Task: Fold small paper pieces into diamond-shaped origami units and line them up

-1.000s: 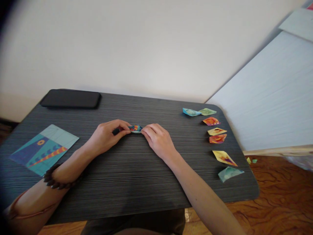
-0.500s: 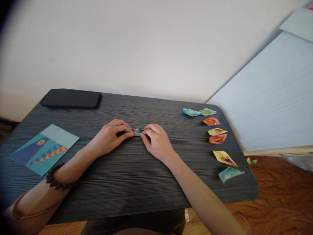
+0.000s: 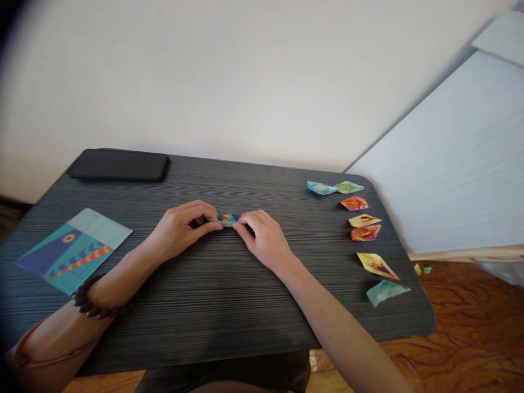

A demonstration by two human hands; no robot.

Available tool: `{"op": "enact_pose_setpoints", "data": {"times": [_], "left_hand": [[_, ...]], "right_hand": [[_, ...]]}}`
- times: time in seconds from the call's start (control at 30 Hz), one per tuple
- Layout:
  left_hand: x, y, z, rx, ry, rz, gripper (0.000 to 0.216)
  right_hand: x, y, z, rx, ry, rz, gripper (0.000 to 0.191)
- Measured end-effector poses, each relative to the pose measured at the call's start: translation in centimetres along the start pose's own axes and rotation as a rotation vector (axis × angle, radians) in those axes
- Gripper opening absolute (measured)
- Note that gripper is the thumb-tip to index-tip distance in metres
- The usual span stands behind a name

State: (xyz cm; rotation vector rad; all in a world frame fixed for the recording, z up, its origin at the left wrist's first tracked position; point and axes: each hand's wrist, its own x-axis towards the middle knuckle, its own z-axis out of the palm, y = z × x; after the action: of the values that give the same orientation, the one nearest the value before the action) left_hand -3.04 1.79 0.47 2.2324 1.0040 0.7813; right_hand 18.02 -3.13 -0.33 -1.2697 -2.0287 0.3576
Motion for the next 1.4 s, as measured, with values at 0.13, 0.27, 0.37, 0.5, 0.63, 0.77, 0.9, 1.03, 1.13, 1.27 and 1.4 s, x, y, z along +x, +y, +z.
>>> {"op": "enact_pose_setpoints", "data": {"times": [0.13,0.27,0.37,0.5,0.63,0.77,0.9,1.03,1.13,1.27,1.4], "left_hand": [[0.0,0.2,-0.2,-0.111,-0.064,0.022,0.016],[-0.2,0.3,-0.1,-0.148,-0.048,-0.026,0.018],[-0.2,0.4,-0.1,-0.167,-0.016,-0.055,0.019],[-0.3,0.6,0.1,-0.274,0.015,-0.148,0.020],[-0.3,0.9,0.4,-0.381,0.057,-0.293,0.026],[-0.2,1.0,0.5,-0.435,0.049,-0.438,0.031],[-0.1,1.1,0.6,-0.428,0.019,-0.478,0.032],[-0.1,1.1,0.6,-0.418,0.010,-0.483,0.030],[0.0,1.2,0.5,-0.434,-0.009,-0.504,0.028],[0.4,1.2,0.0,-0.508,-0.057,-0.538,0.036],[0.5,1.0,0.0,-0.503,-0.086,-0.538,0.043]], "right_hand": [[-0.1,0.2,-0.4,0.057,-0.007,-0.096,0.010],[-0.1,0.1,-0.5,0.098,0.009,-0.123,0.009],[-0.1,0.0,-0.4,0.086,0.039,-0.101,0.010],[-0.1,-0.2,-0.3,0.089,0.097,-0.063,0.009],[-0.2,-0.3,-0.2,0.092,0.130,0.029,0.008],[-0.1,-0.5,-0.1,0.115,0.135,0.147,0.009],[0.0,-0.6,-0.2,0.192,0.124,0.246,0.014],[0.3,-0.4,-0.2,0.271,0.104,0.330,0.022],[0.3,-0.3,-0.2,0.300,0.072,0.365,0.023],[0.4,-0.1,-0.3,0.309,0.046,0.378,0.020],[0.5,-0.1,-0.4,0.281,0.006,0.338,0.016]]}}
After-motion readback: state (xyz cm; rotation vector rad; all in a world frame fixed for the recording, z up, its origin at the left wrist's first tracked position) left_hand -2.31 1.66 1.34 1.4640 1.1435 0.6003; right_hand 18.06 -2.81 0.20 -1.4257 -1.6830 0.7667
